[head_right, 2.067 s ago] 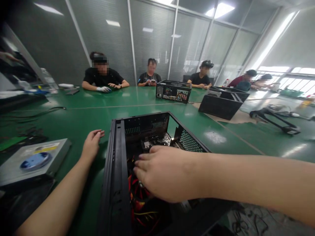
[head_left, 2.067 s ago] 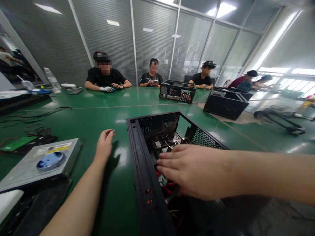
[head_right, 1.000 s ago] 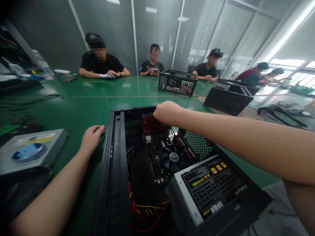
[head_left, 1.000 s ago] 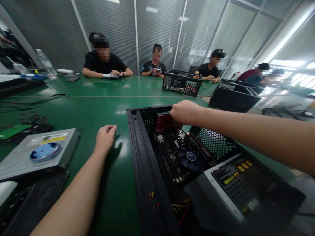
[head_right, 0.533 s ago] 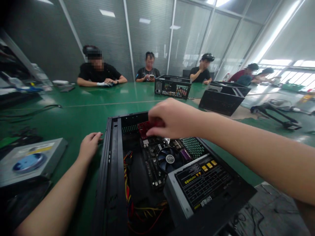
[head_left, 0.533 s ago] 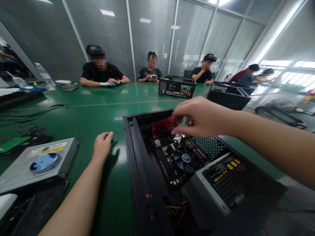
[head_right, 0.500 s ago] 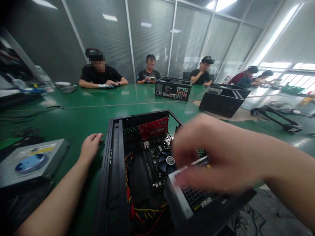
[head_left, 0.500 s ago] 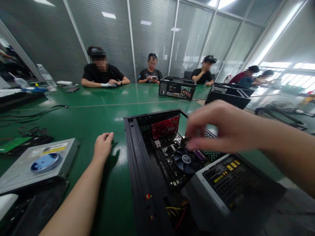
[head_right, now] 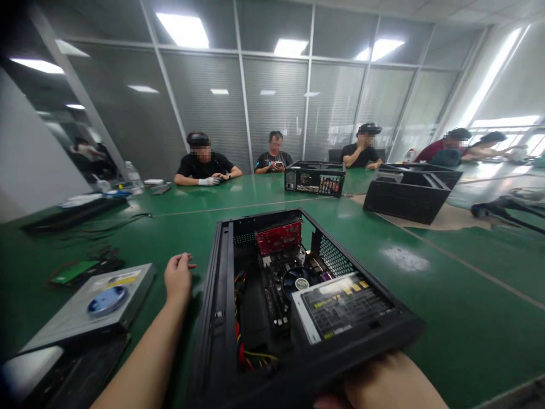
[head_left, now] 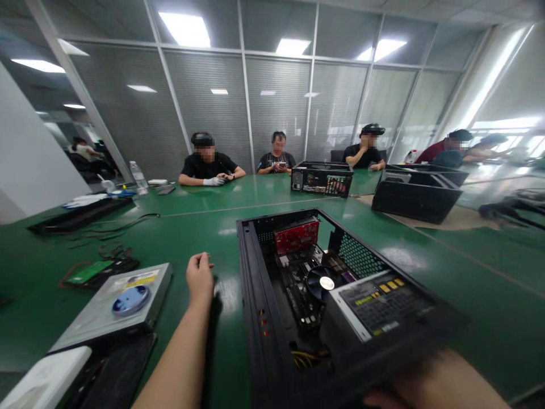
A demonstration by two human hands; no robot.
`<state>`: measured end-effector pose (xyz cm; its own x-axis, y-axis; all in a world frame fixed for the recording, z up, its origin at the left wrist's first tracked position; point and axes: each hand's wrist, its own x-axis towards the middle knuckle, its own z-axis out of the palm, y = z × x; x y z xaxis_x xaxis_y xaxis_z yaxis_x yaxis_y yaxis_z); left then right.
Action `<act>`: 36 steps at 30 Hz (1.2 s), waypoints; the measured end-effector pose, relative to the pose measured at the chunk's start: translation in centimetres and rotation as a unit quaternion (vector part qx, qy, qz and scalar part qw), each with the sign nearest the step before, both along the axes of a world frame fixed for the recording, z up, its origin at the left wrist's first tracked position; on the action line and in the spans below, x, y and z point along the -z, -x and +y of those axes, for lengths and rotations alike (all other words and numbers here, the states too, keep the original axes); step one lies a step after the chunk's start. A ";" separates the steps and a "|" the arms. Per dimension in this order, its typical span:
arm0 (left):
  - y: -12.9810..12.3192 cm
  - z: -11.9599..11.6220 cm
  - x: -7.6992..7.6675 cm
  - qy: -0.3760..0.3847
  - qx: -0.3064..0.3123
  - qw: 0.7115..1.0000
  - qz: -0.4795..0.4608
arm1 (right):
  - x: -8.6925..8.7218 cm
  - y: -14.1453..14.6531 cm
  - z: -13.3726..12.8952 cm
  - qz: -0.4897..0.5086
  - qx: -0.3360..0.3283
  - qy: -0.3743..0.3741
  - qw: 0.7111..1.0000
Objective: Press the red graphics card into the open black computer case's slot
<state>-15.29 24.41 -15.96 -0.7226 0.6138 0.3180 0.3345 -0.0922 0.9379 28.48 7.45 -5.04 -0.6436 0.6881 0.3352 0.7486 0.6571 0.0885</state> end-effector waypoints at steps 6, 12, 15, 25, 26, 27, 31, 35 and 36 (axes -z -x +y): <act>0.2 -0.7 -0.5 -0.094 -0.050 0.994 -0.020 | -0.6 10.1 14.1 -0.092 0.065 0.109 0.988; 0.5 -1.3 -0.1 -0.069 -0.003 0.994 0.082 | -1.2 20.1 28.7 -0.086 0.009 0.193 0.977; 0.4 -1.4 0.0 -0.070 -0.002 0.994 0.089 | 0.7 22.2 29.1 -0.085 -0.030 0.220 0.971; -0.2 -1.5 -0.6 -0.086 0.060 0.989 0.102 | 3.0 12.6 17.4 0.077 -0.189 0.377 0.903; -0.2 -1.5 -0.7 -0.082 0.063 0.989 0.103 | 3.4 10.9 16.0 0.099 -0.182 0.389 0.898; -0.2 -1.5 -0.7 -0.078 0.063 0.989 0.105 | 4.0 9.3 15.0 0.127 -0.171 0.399 0.892; -0.6 -1.5 -1.0 -0.061 0.061 0.988 0.127 | 6.7 4.5 13.9 0.295 -0.108 0.382 0.869; -1.1 -1.8 -1.2 -0.037 0.074 0.985 0.151 | 8.0 2.0 16.6 0.435 -0.047 0.333 0.835; -1.1 -1.9 -1.2 -0.031 0.079 0.984 0.154 | 8.0 1.7 17.2 0.451 -0.040 0.325 0.831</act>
<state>-14.15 22.52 -14.74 -0.4832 0.6834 0.5472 0.5787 -0.2197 0.7854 26.82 24.66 -13.07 -0.3846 0.8795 0.2802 0.2707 0.3977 -0.8767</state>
